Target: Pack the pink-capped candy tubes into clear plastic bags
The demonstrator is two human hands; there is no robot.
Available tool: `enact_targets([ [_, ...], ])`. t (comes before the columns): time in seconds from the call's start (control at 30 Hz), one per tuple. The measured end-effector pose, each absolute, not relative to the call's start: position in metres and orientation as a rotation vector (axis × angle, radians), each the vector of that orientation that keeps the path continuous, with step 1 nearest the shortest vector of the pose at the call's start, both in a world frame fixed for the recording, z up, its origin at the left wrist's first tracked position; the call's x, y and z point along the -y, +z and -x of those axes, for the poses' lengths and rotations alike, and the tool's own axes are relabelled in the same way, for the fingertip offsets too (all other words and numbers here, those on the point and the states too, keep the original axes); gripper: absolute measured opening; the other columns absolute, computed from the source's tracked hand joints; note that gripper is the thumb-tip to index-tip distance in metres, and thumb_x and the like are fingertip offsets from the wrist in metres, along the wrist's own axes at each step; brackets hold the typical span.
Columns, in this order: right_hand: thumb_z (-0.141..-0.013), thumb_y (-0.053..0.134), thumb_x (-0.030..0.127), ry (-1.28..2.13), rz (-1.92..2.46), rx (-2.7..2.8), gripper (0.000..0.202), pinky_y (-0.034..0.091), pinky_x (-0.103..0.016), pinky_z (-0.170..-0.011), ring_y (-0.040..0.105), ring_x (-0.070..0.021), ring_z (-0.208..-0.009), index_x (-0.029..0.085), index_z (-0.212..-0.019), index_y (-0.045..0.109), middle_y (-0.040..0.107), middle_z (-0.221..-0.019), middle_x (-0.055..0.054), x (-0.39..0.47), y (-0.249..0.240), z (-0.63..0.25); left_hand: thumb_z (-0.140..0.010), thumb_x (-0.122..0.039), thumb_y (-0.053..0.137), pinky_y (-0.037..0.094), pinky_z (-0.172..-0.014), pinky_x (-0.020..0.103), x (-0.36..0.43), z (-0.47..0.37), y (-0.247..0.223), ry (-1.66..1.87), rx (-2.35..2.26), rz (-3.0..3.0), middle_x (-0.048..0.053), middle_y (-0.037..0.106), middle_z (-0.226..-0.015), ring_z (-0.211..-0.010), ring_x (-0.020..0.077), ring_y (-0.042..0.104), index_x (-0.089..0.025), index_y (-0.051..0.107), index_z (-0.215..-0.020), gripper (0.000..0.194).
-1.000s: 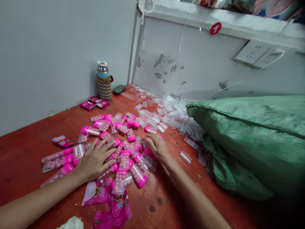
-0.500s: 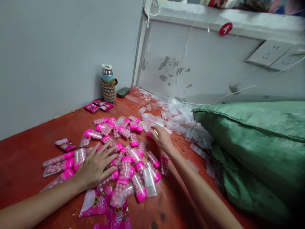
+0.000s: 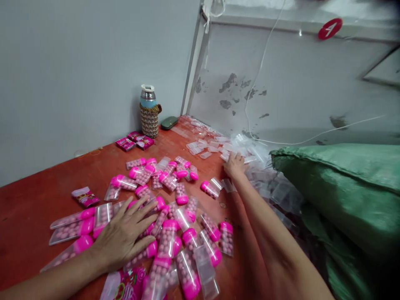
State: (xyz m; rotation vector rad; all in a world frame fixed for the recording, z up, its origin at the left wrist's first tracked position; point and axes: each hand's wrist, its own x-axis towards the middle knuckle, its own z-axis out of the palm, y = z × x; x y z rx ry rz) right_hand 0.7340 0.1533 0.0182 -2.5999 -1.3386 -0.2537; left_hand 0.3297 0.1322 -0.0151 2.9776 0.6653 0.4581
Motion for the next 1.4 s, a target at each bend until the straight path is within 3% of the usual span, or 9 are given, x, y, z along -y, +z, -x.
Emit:
enact_targets([
  [0.13, -0.082, 0.046, 0.031, -0.214, 2.392, 1.545, 0.042, 0.032, -0.051, -0.089, 0.040, -0.0327, -0.116, 0.015, -0.121, 0.048, 0.046, -0.128, -0.018, -0.153, 0.023, -0.704, -0.080, -0.048, 0.045, 0.014, -0.105, 0.050, -0.130, -0.331, -0.016, 0.495, -0.688, -2.957, 0.001, 0.040, -0.138, -0.128, 0.0284, 0.029, -0.031, 0.049, -0.124, 0.047],
  [0.27, -0.085, 0.042, 0.040, 0.107, 2.121, 1.839, 0.039, 0.041, -0.035, -0.076, 0.058, -0.0260, -0.094, 0.016, -0.112, 0.056, 0.062, -0.109, -0.014, -0.151, 0.021, -0.667, -0.080, -0.050, 0.046, 0.011, -0.105, 0.050, -0.126, -0.335, -0.019, 0.560, -0.775, -2.955, 0.002, 0.043, -0.135, -0.128, 0.0285, 0.028, -0.028, 0.054, -0.118, 0.045],
  [0.4, -0.083, 0.046, 0.041, 0.189, 2.110, 1.950, 0.037, 0.041, -0.034, -0.074, 0.058, -0.0262, -0.093, 0.017, -0.108, 0.059, 0.063, -0.105, -0.013, -0.152, 0.015, -0.655, -0.080, -0.049, 0.045, 0.012, -0.104, 0.051, -0.128, -0.333, -0.019, 0.482, -0.744, -2.981, 0.002, 0.039, -0.138, -0.129, 0.0286, 0.025, -0.030, 0.049, -0.123, 0.047],
  [0.6, -0.078, 0.052, 0.044, 0.167, 2.080, 1.998, 0.042, 0.035, -0.037, -0.090, 0.043, -0.0266, -0.116, 0.019, -0.112, 0.055, 0.048, -0.128, -0.011, -0.154, 0.011, -0.635, -0.082, -0.047, 0.044, 0.015, -0.103, 0.053, -0.134, -0.328, -0.014, 0.351, -0.645, -3.018, 0.001, 0.034, -0.141, -0.130, 0.0300, 0.022, -0.031, 0.037, -0.132, 0.053],
  [0.77, -0.071, 0.057, 0.033, 0.198, 2.269, 1.960, 0.027, 0.040, -0.030, -0.077, 0.055, -0.0230, -0.097, 0.019, -0.094, 0.060, 0.061, -0.105, -0.009, -0.161, 0.018, -0.621, -0.082, -0.046, 0.044, 0.016, -0.103, 0.053, -0.133, -0.328, -0.012, 0.375, -0.643, -3.016, 0.002, 0.032, -0.142, -0.130, 0.0302, 0.021, -0.030, 0.037, -0.131, 0.052],
  [0.93, -0.070, 0.054, 0.037, 0.165, 2.481, 1.799, 0.027, 0.040, -0.032, -0.062, 0.060, -0.0277, -0.078, 0.013, -0.078, 0.063, 0.064, -0.083, -0.015, -0.169, 0.042, -0.633, -0.083, -0.047, 0.043, 0.017, -0.103, 0.053, -0.133, -0.328, -0.012, 0.355, -0.638, -3.022, 0.002, 0.031, -0.143, -0.130, 0.0303, 0.022, -0.029, 0.038, -0.131, 0.051],
  [1.13, -0.076, 0.054, 0.031, 0.482, 1.962, 2.010, 0.021, 0.039, -0.025, -0.059, 0.057, -0.0176, -0.074, 0.013, -0.084, 0.061, 0.062, -0.080, -0.003, -0.217, 0.062, -0.600, -0.083, -0.047, 0.042, 0.017, -0.102, 0.053, -0.133, -0.327, -0.016, 0.338, -0.648, -3.039, 0.001, 0.029, -0.143, -0.130, 0.0309, 0.021, -0.029, 0.038, -0.131, 0.051],
  [1.3, -0.082, 0.056, 0.030, 0.713, 1.909, 2.094, 0.025, 0.049, -0.034, -0.072, 0.058, -0.0187, -0.086, 0.013, -0.101, 0.056, 0.058, -0.102, -0.006, -0.258, 0.037, -0.560, -0.082, -0.047, 0.043, 0.016, -0.103, 0.053, -0.133, -0.327, -0.017, 0.347, -0.642, -3.040, 0.001, 0.030, -0.143, -0.130, 0.0306, 0.021, -0.030, 0.041, -0.129, 0.050],
  [1.4, -0.085, 0.052, 0.031, 0.814, 1.885, 2.061, 0.024, 0.050, -0.034, -0.069, 0.059, -0.0154, -0.080, 0.013, -0.102, 0.055, 0.060, -0.097, -0.005, -0.263, 0.025, -0.559, -0.083, -0.047, 0.042, 0.016, -0.103, 0.053, -0.134, -0.327, -0.016, 0.331, -0.641, -3.033, 0.001, 0.030, -0.143, -0.130, 0.0306, 0.022, -0.030, 0.042, -0.129, 0.049],
])
